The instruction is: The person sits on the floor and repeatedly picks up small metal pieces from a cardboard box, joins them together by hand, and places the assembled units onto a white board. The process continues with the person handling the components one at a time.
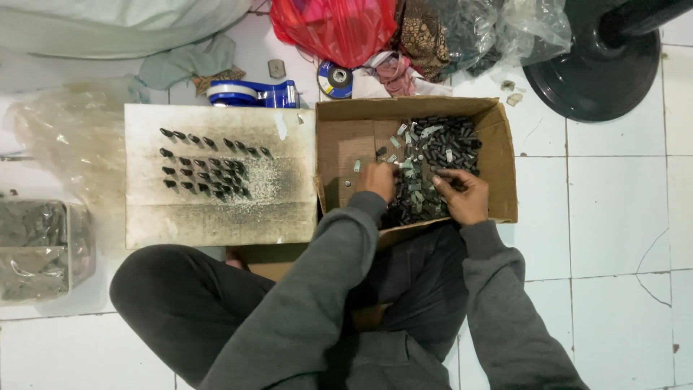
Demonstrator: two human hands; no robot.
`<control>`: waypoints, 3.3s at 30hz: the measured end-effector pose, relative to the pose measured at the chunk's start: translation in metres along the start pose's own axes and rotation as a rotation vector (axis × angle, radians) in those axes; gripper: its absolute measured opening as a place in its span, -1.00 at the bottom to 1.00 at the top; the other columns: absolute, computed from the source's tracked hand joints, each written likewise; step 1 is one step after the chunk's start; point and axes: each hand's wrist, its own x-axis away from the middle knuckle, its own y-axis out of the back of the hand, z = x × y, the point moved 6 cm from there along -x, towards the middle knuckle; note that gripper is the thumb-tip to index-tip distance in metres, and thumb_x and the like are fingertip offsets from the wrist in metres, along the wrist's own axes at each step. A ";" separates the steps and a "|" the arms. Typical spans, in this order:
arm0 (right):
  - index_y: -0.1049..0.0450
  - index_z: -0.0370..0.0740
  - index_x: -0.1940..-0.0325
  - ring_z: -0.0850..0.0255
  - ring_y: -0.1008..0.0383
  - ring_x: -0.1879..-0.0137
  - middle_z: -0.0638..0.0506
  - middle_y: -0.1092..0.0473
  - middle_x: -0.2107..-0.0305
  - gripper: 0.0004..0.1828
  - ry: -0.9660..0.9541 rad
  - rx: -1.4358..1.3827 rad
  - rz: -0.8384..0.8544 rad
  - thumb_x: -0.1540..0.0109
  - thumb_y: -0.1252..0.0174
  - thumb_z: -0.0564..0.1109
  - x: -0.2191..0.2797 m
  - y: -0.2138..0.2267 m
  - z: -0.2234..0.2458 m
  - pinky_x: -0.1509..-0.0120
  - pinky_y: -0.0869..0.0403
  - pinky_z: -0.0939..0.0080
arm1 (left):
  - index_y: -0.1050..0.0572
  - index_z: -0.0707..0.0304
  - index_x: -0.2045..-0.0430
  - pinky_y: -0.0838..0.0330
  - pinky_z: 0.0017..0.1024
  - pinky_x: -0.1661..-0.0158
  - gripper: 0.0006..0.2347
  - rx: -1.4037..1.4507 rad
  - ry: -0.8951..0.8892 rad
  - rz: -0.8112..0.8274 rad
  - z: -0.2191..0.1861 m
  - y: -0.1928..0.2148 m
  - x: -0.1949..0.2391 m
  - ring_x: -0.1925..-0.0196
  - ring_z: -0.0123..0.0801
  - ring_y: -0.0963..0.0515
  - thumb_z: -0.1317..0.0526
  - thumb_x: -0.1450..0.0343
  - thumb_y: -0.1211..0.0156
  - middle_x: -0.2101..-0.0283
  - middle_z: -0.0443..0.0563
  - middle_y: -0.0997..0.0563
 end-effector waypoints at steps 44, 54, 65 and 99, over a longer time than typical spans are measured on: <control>-0.67 -0.39 0.18 -0.01 -0.59 0.17 -0.32 -0.54 0.45 -0.93 0.342 0.004 0.164 -0.31 -0.34 -0.29 0.074 -0.095 0.168 0.19 -0.53 -0.04 | -0.67 0.41 0.20 -0.66 -0.27 0.30 -0.90 1.032 -0.230 -0.275 -0.024 0.188 0.201 0.31 -0.23 -0.71 0.37 -0.47 -0.33 0.35 0.31 -0.70; -0.65 -0.41 0.12 0.18 -0.47 0.22 -0.23 -0.54 0.45 -0.84 0.145 -0.265 0.195 -0.38 -0.32 -0.20 0.077 -0.114 0.155 0.20 -0.52 0.02 | -0.65 0.42 0.13 -0.67 -0.34 0.23 -0.84 1.194 -0.166 -0.349 -0.008 0.200 0.213 0.22 -0.21 -0.72 0.34 -0.45 -0.37 0.27 0.34 -0.70; -0.68 -0.37 0.16 0.21 -0.54 0.27 -0.22 -0.57 0.43 -0.89 0.257 -0.167 0.156 -0.28 -0.41 -0.25 0.095 -0.238 0.142 0.23 -0.53 0.12 | -0.66 0.30 0.13 -0.74 -0.06 0.24 -0.88 0.757 0.042 -0.993 0.063 0.198 0.257 0.16 0.12 -0.68 0.29 -0.53 -0.24 0.27 0.23 -0.61; -0.71 -0.08 -0.01 -0.10 -0.65 0.11 -0.07 -0.60 0.24 -0.79 0.652 0.154 0.371 -0.28 -0.38 -0.15 0.055 -0.314 0.170 0.13 -0.60 0.01 | -0.26 0.13 0.07 -0.48 0.32 0.10 -0.81 0.936 0.136 -0.866 0.101 0.172 0.234 0.02 0.51 -0.50 0.40 -0.49 0.21 0.09 0.51 -0.50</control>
